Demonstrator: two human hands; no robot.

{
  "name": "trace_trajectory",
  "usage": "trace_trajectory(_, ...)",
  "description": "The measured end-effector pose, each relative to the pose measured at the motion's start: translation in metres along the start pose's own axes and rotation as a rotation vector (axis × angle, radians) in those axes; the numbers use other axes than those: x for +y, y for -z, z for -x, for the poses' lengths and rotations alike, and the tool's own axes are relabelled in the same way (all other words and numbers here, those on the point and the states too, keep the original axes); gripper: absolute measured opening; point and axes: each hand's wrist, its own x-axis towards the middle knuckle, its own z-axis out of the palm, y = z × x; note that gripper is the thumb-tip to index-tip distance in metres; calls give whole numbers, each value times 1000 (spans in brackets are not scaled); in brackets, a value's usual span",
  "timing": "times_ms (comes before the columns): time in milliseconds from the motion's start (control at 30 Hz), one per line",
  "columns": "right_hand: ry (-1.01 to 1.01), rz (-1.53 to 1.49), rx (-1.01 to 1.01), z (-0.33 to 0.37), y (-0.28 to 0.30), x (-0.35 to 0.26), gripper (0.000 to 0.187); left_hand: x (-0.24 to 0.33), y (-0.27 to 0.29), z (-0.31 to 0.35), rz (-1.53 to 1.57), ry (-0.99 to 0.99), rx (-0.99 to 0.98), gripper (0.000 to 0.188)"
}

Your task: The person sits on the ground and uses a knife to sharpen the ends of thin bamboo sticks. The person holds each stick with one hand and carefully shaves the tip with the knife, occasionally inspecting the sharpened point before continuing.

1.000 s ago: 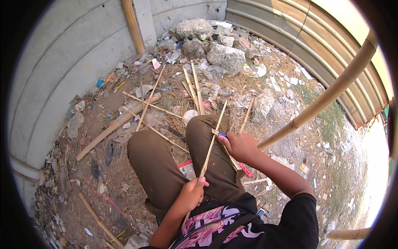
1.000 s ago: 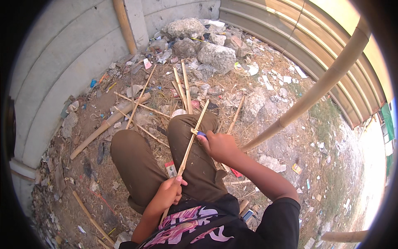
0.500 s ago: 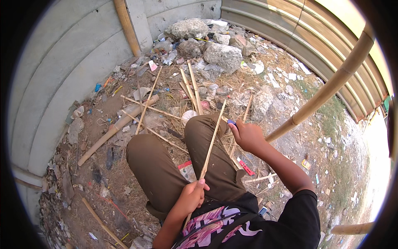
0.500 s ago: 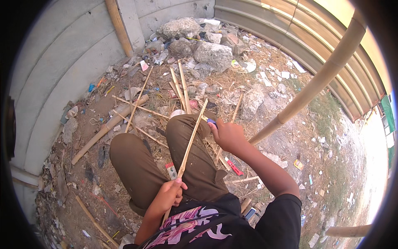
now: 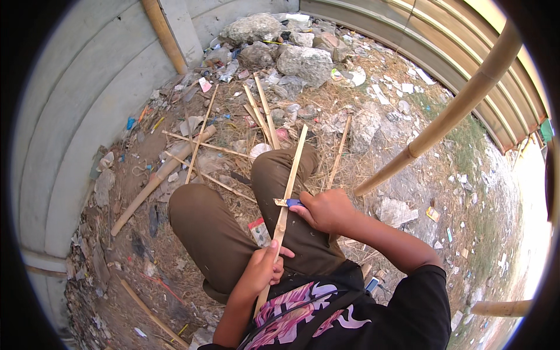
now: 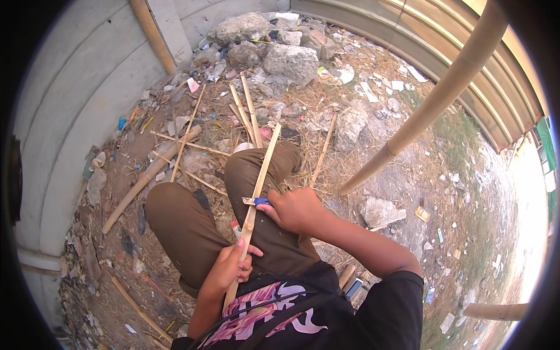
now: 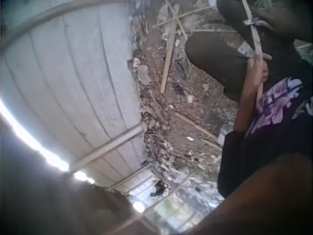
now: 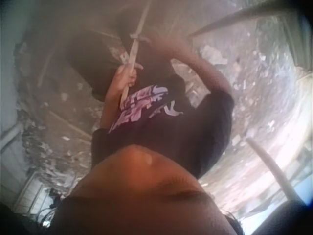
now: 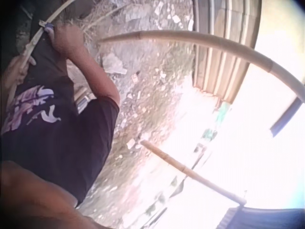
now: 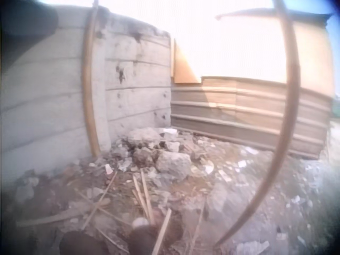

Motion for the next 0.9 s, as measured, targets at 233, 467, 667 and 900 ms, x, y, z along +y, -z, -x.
trace_trajectory(233, -38, 150, 152, -20, -4, 18, 49, -3, -3, -4, -61, -34, 97, 57)
trace_trajectory(467, -153, 156, 183, -48, 17, 57, 52, -9, -6, 4, -124, -77, 81, 53)
trace_trajectory(667, -160, 40, 68, -27, 8, 37, 52, -14, -5, 1, -180, -105, 111, 53)
trace_trajectory(900, -306, 163, 126, -55, 15, 83, 57, -20, -10, -2, -372, -182, 220, 52)
